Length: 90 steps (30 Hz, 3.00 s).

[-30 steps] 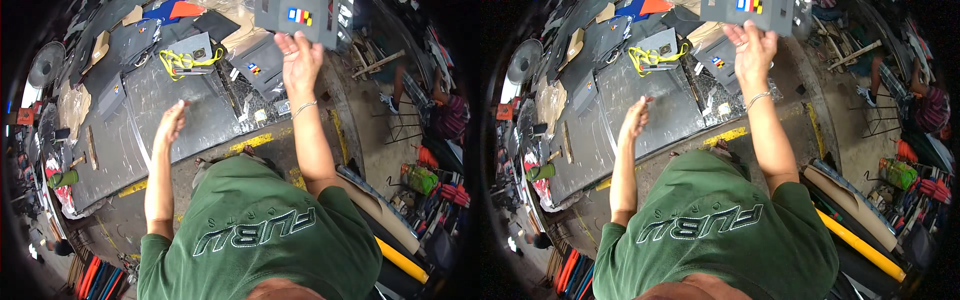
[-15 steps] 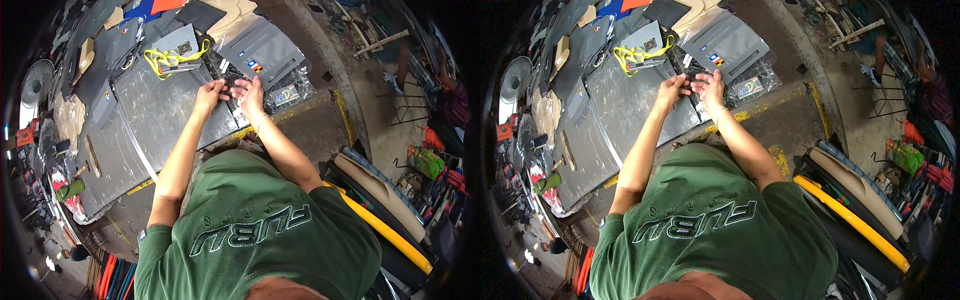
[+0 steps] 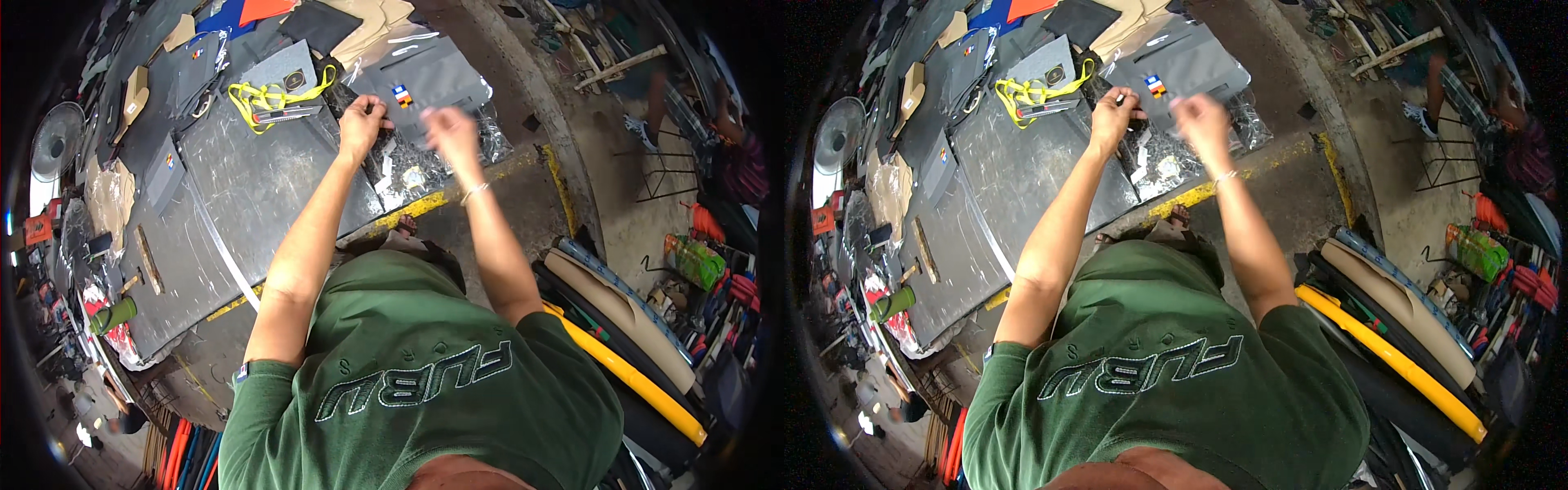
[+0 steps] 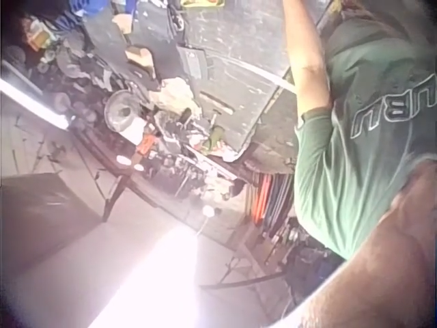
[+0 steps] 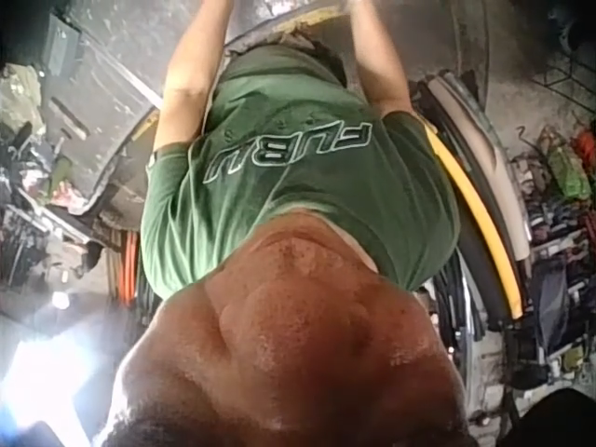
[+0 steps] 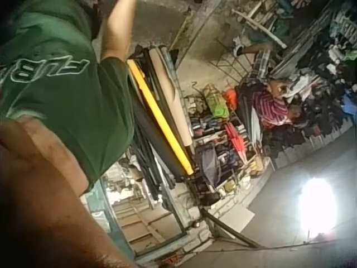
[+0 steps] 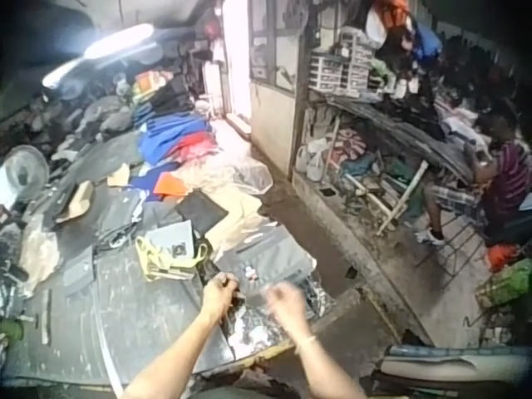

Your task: Cutting and marking fabric on a workbench using a ruler, utility knife, and pencil.

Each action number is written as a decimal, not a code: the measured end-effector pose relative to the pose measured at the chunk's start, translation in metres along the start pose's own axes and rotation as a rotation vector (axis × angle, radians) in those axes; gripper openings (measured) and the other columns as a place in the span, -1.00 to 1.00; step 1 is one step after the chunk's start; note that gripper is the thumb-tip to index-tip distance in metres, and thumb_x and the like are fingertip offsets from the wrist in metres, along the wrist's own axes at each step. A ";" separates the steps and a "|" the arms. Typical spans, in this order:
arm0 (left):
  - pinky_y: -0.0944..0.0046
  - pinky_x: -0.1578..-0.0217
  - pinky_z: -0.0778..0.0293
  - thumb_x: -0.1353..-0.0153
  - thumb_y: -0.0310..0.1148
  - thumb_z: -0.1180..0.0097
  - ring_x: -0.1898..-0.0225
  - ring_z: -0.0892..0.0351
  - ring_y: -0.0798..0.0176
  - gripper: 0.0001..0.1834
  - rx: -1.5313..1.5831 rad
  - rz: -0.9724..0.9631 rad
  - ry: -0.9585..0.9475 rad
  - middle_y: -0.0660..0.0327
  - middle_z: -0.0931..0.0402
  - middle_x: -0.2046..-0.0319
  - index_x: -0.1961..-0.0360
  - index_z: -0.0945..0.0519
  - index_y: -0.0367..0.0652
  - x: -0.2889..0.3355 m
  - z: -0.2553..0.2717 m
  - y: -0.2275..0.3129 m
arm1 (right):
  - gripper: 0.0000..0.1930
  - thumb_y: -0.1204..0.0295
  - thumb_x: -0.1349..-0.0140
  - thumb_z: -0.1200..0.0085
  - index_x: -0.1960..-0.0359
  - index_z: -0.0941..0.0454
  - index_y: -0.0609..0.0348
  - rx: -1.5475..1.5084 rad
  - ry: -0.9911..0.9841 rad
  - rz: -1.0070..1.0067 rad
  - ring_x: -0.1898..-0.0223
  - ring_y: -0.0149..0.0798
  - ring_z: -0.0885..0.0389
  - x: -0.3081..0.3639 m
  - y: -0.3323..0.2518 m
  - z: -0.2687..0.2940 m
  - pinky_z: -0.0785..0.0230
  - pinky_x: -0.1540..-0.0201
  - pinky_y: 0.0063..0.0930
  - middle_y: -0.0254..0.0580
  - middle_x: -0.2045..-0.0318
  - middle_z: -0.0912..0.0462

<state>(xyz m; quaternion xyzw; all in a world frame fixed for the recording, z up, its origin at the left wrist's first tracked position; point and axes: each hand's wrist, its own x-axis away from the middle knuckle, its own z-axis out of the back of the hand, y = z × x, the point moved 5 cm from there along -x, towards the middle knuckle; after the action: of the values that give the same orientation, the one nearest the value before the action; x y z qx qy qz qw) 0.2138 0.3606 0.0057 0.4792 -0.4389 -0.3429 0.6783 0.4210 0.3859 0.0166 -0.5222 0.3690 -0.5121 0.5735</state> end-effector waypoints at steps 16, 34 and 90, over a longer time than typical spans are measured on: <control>0.36 0.50 -0.49 -0.49 -0.36 -0.11 0.39 -0.75 0.22 -0.89 0.286 0.004 0.016 0.17 -0.64 0.32 0.15 -0.47 -0.14 -0.011 0.000 -0.031 | -0.63 0.19 -0.35 -0.18 -0.12 -0.67 0.02 0.514 0.251 0.406 -0.15 0.08 -0.60 -0.130 0.008 0.080 -0.43 -0.23 -0.18 -0.03 -0.11 -0.66; -0.20 0.06 -0.60 -0.33 -0.26 -0.16 0.18 -0.70 -0.36 -0.58 -0.881 -0.127 0.074 -0.29 -0.68 0.33 -0.07 -0.46 -0.36 0.017 -0.019 0.001 | -0.60 0.17 -0.44 -0.06 -0.26 -0.59 -0.11 0.676 0.079 0.316 -0.11 0.13 -0.63 -0.150 0.026 0.072 -0.47 -0.20 -0.15 -0.01 -0.12 -0.67; -0.07 -0.24 -0.46 0.12 0.58 -0.30 -0.21 -0.57 -0.24 0.27 -1.019 0.089 0.717 -0.24 -0.54 -0.19 -0.26 -0.48 -0.44 0.024 0.685 -0.152 | -0.62 0.11 -0.42 -0.19 0.01 -0.66 0.20 0.256 -1.271 -0.073 0.14 -0.28 -0.65 0.332 -0.003 -0.426 -0.50 0.07 -0.31 -0.13 0.18 -0.73</control>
<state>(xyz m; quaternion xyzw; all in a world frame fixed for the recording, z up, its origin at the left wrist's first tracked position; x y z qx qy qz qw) -0.4166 0.0540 -0.0265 0.1619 0.0154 -0.2982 0.9405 0.0792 -0.0309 -0.0208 -0.6633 -0.1241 -0.1622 0.7200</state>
